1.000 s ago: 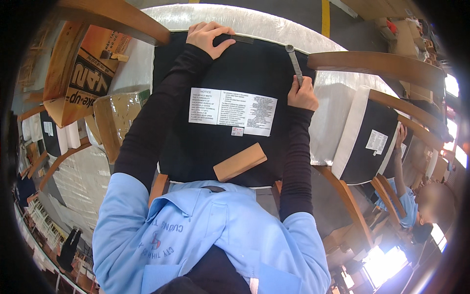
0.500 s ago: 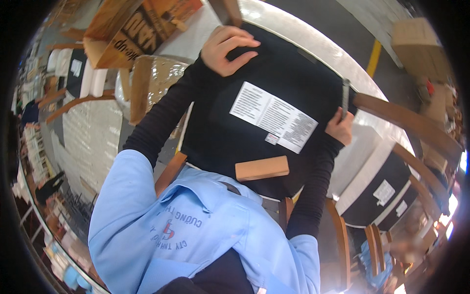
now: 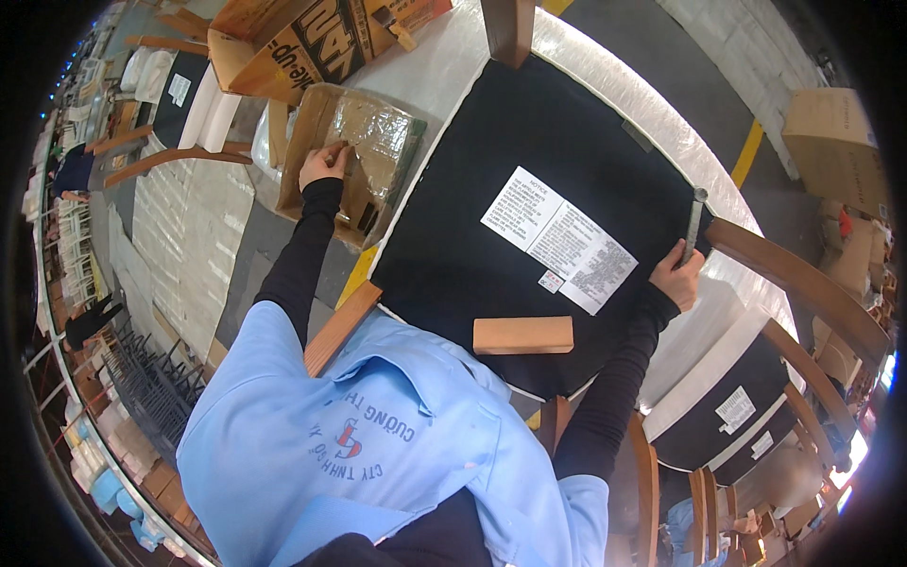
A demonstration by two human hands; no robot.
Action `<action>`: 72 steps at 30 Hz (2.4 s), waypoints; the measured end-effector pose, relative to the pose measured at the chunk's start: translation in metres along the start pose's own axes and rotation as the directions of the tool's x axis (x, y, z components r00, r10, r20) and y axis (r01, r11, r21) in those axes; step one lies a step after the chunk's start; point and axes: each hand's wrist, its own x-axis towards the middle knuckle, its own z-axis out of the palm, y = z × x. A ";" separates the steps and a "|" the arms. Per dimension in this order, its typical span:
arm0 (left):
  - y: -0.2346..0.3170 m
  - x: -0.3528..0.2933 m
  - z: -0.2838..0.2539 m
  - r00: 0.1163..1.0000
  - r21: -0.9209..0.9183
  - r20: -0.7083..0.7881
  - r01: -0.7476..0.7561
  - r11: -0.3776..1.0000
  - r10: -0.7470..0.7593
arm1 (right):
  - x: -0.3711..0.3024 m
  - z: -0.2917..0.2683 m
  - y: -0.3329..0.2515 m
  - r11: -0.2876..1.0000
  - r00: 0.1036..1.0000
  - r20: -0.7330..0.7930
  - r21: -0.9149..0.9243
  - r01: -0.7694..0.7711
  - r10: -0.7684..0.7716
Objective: The person assembles a wooden chair by applying glue to small wooden blocks and attaching them to the chair frame. They then use a hammer to secure the blocks in place. The person handles the chair and tools throughout the process.
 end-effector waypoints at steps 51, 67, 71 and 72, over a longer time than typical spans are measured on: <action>0.370 -0.017 -0.004 0.564 -0.569 0.051 -0.661 0.488 0.824 | 0.118 0.032 -0.125 0.819 0.651 0.731 0.491 -0.296 -0.203; 0.399 -0.006 0.051 0.396 -0.301 -0.156 -0.892 0.339 0.905 | 0.117 0.049 -0.142 0.903 0.708 0.704 0.340 -0.262 -0.059; 0.402 -0.008 0.048 0.383 -0.290 -0.137 -0.897 0.333 0.914 | 0.116 0.055 -0.139 0.891 0.702 0.708 0.366 -0.268 -0.080; 0.402 -0.008 0.047 0.371 -0.282 -0.136 -0.904 0.323 0.919 | 0.119 0.055 -0.139 0.891 0.674 0.734 0.359 -0.279 -0.085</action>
